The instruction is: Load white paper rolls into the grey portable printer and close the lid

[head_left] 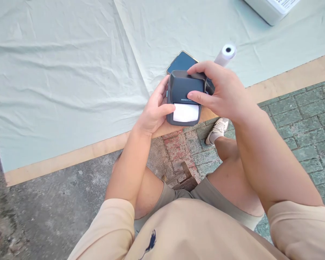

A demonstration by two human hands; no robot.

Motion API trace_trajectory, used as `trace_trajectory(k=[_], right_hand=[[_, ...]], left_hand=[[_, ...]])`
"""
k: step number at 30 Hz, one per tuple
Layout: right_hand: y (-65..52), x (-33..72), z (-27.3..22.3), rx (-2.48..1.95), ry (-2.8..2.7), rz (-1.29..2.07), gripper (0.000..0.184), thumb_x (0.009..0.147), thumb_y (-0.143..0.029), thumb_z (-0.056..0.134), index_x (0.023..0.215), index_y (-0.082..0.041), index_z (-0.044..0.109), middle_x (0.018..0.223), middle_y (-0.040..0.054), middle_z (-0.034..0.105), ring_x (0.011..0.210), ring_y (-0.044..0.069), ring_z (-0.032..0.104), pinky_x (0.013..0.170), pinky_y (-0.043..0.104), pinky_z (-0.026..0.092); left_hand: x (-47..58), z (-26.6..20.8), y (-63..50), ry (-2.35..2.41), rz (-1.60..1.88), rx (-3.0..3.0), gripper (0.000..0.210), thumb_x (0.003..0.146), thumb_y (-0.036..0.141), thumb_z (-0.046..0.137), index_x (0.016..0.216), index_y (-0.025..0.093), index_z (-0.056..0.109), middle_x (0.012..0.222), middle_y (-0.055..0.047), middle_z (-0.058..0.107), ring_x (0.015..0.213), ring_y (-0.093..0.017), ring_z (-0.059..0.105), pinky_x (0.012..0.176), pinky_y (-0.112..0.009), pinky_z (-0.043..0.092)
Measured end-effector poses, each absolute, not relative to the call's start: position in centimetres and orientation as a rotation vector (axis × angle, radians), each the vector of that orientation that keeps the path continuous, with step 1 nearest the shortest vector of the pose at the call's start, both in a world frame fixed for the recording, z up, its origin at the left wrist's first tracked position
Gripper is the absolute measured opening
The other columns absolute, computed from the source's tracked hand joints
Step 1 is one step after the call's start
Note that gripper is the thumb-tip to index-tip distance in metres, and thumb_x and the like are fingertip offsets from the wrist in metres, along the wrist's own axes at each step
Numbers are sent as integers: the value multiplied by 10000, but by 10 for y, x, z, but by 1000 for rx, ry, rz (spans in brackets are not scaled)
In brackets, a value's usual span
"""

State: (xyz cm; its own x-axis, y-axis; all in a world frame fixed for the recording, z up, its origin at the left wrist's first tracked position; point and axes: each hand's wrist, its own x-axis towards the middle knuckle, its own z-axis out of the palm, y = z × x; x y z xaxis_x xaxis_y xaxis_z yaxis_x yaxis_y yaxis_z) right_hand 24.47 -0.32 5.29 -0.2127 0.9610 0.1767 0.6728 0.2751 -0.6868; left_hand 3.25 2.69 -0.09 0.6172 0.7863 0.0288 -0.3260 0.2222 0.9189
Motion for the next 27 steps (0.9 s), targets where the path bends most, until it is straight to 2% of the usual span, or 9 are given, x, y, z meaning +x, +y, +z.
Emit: trace_trajectory(k=[4,7,10,16,21,26,27], right_hand=[[-1,247,46,-1489,-1977,655,419,873,-391,720,1262,-313,584,1257,60,713,1077,308,663,975,531,532],[-4,247,50,-1497,-1979,638,391,875,-424,695,1226,-307,568,1276,60,694,1111,319,653,1028,576,513],[-11,248,61,-1461,-1970,570,374,866,-432,680,1200,-315,560,1311,65,659,1214,337,612,1057,568,512],[-19,247,68,-1376,-2080,527,543,778,-348,787,1274,-308,570,1319,97,615,1277,332,573,1096,546,515],[-15,245,69,-1451,-1984,335,354,822,-306,729,1152,-335,606,1177,84,629,1163,313,619,960,536,580],[-15,246,71,-1355,-2097,365,532,741,-404,831,1215,-316,606,1211,106,575,1170,319,598,915,501,591],[-16,245,71,-1355,-2088,322,509,737,-400,833,1185,-306,611,1181,107,578,1149,315,605,905,492,586]], left_hand=[[35,2,25,551,858,924,562,801,495,688,1288,224,613,1247,-81,687,1239,-357,671,1022,-516,593],[33,-1,27,637,879,902,458,857,400,615,1292,256,634,1251,-42,729,1274,-325,673,1047,-480,587],[31,-4,30,654,897,940,420,856,333,637,1273,290,654,1308,-8,738,1330,-309,657,1099,-466,568],[28,-5,32,633,890,935,405,827,364,747,1226,306,705,1289,9,763,1226,-281,723,1011,-431,624],[28,-4,31,632,902,943,399,827,370,767,1215,292,712,1273,5,774,1187,-272,745,987,-418,645],[28,-6,31,658,896,945,421,835,363,759,1245,290,701,1278,-8,766,1178,-283,747,1000,-443,637],[28,-7,32,665,900,941,418,832,353,757,1241,288,705,1286,-8,761,1205,-290,735,1018,-450,629]])
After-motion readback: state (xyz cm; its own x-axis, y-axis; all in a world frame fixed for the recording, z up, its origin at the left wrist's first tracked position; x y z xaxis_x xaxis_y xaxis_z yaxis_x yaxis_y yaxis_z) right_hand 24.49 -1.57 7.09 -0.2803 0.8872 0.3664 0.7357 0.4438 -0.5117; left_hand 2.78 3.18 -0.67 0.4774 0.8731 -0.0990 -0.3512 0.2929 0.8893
